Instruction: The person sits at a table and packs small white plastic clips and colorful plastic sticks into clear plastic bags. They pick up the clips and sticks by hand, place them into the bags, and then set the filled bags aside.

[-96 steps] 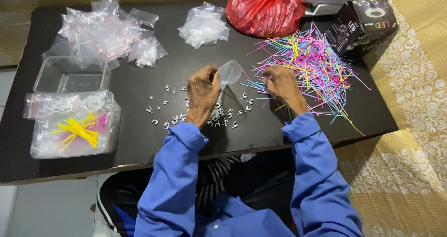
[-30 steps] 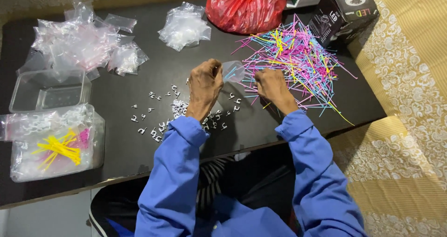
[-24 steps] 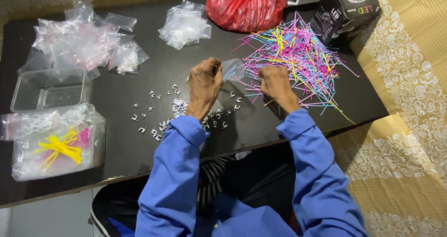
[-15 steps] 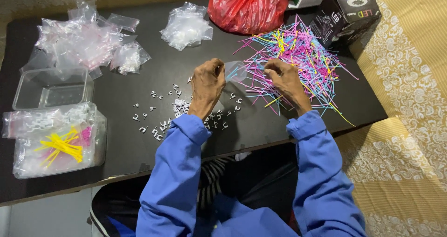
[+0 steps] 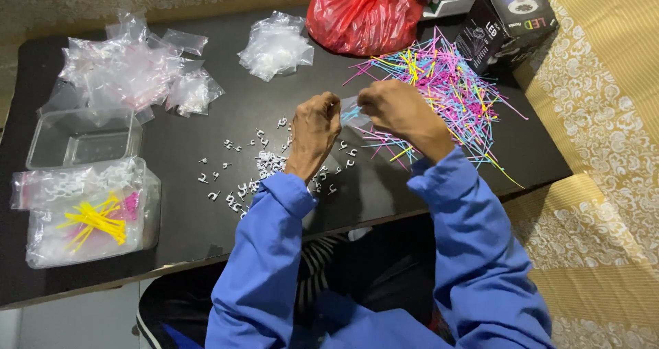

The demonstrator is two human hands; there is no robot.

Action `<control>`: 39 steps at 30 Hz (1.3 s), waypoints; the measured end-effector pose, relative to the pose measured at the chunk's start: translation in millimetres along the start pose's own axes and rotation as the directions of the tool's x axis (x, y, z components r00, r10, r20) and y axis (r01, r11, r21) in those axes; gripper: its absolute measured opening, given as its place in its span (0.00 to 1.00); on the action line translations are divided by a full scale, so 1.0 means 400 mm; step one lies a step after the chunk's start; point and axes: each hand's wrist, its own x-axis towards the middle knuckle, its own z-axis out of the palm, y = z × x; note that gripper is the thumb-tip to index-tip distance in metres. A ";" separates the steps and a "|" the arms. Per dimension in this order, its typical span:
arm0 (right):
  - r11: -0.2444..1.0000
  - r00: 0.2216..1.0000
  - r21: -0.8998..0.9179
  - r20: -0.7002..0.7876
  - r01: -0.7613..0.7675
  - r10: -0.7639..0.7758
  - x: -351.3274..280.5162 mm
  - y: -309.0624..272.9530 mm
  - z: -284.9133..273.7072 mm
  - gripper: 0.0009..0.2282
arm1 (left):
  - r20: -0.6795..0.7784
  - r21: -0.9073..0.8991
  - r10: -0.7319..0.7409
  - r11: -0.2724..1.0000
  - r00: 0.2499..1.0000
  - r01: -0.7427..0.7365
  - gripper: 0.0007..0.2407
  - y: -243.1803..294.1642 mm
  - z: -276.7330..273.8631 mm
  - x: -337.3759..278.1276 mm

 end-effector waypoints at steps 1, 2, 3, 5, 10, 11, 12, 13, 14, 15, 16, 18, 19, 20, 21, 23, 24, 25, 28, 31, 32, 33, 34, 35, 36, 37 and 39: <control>1.000 1.000 -0.002 -0.003 -0.001 0.001 0.009 0.015 0.017 0.09 | 0.000 0.000 0.003 1.000 1.000 -0.003 0.02 -0.003 0.006 -0.001; 0.997 0.998 0.066 -0.052 0.040 -0.036 0.019 0.029 0.035 0.09 | -0.001 -0.002 0.003 1.000 1.000 -0.003 0.02 -0.007 0.012 -0.001; 0.988 0.992 0.132 -0.101 0.084 -0.071 0.030 0.042 0.054 0.09 | -0.003 -0.004 0.001 1.000 1.000 -0.001 0.02 -0.012 0.018 -0.004; 0.985 0.986 0.152 -0.159 0.084 -0.059 0.031 0.062 0.076 0.09 | -0.009 -0.020 0.012 1.000 1.000 -0.012 0.02 -0.018 0.011 0.003; 0.989 0.966 0.147 -0.254 -0.001 0.039 -0.029 0.176 0.117 0.07 | -0.045 0.021 0.021 1.000 0.999 -0.021 0.01 -0.012 -0.029 0.009; 0.989 0.967 0.102 -0.223 -0.105 0.126 -0.049 0.206 0.132 0.07 | -0.040 0.007 0.015 1.000 0.999 -0.014 0.02 -0.011 -0.036 0.008; 0.977 0.957 0.054 -0.196 -0.208 0.214 -0.068 0.235 0.147 0.07 | -0.035 -0.007 0.008 1.000 0.999 -0.008 0.02 -0.009 -0.042 0.007; 0.976 0.956 0.052 -0.199 -0.209 0.216 -0.073 0.266 0.190 0.07 | -0.034 -0.008 0.012 1.000 0.999 -0.012 0.02 -0.002 -0.046 0.004; 0.922 0.922 -0.055 -0.089 -0.383 0.377 -0.079 0.297 0.234 0.09 | -0.037 -0.007 0.013 1.000 0.999 -0.014 0.02 0.005 -0.050 0.000; 0.831 0.844 -0.177 0.000 -0.528 0.536 -0.081 0.329 0.276 0.13 | -0.039 -0.006 0.017 1.000 0.999 -0.017 0.02 0.012 -0.055 -0.001; 0.829 0.843 -0.177 -0.006 -0.530 0.538 -0.086 0.381 0.329 0.13 | -0.039 -0.006 0.023 1.000 0.999 -0.023 0.02 0.005 -0.048 0.000; 0.862 0.876 -0.167 -0.037 -0.479 0.480 -0.094 0.482 0.438 0.10 | -0.038 0.034 0.017 0.999 0.999 -0.016 0.01 -0.009 -0.035 0.003; 0.862 0.876 -0.164 -0.043 -0.480 0.480 -0.088 0.469 0.427 0.10 | -0.038 0.037 0.023 0.999 0.999 -0.022 0.01 -0.007 -0.034 0.004; 0.894 0.907 -0.150 -0.083 -0.422 0.413 -0.083 0.455 0.416 0.09 | -0.037 0.023 0.021 1.000 0.999 -0.020 0.02 -0.005 -0.032 0.005; 0.922 0.930 -0.136 -0.123 -0.361 0.346 -0.079 0.440 0.408 0.08 | -0.033 0.009 0.017 1.000 0.999 -0.017 0.02 -0.003 -0.031 0.005; 0.933 0.942 -0.172 -0.174 -0.316 0.287 -0.068 0.506 0.487 0.07 | -0.034 0.002 0.021 1.000 0.999 -0.021 0.02 0.014 -0.042 0.003; 0.939 0.950 -0.215 -0.218 -0.270 0.224 -0.061 0.539 0.527 0.06 | -0.038 -0.010 0.021 1.000 0.999 -0.021 0.02 0.023 -0.049 0.003; 0.938 0.949 -0.214 -0.221 -0.273 0.225 -0.057 0.531 0.518 0.06 | -0.036 -0.008 0.024 1.000 0.999 -0.025 0.02 0.023 -0.051 0.004; 0.928 0.943 -0.227 -0.226 -0.294 0.244 -0.059 0.505 0.481 0.03 | -0.025 0.004 0.026 1.000 0.999 -0.026 0.03 0.025 -0.062 0.002; 0.932 0.934 -0.127 -0.169 -0.338 0.316 -0.080 0.482 0.424 0.04 | -0.028 0.001 0.028 1.000 0.999 -0.028 0.03 0.025 -0.077 0.001; 0.927 0.919 -0.061 -0.166 -0.371 0.357 -0.087 0.477 0.407 0.04 | -0.032 0.011 0.025 1.000 0.999 -0.024 0.03 0.019 -0.078 0.001; 0.916 0.904 0.003 -0.160 -0.401 0.396 -0.093 0.474 0.387 0.05 | -0.038 0.020 0.023 1.000 0.999 -0.022 0.03 0.014 -0.078 0.002; 0.916 0.905 0.001 -0.160 -0.400 0.395 -0.089 0.466 0.373 0.05 | -0.040 0.019 0.022 1.000 0.999 -0.021 0.03 0.012 -0.078 0.003; 0.907 0.896 0.046 -0.138 -0.419 0.421 -0.085 0.458 0.361 0.05 | -0.046 0.021 0.028 0.999 0.999 -0.027 0.03 0.010 -0.079 0.003; 0.894 0.887 0.090 -0.114 -0.438 0.447 -0.080 0.450 0.349 0.05 | -0.051 0.024 0.035 0.999 0.998 -0.033 0.02 0.008 -0.079 0.004; 0.895 0.888 0.089 -0.113 -0.438 0.446 -0.076 0.432 0.339 0.05 | -0.052 0.024 0.033 0.999 0.998 -0.032 0.02 0.010 -0.080 0.003; 0.911 0.924 0.187 -0.030 -0.368 0.380 -0.063 0.395 0.319 0.06 | -0.047 0.007 0.023 1.000 0.999 -0.023 0.03 0.011 -0.083 0.001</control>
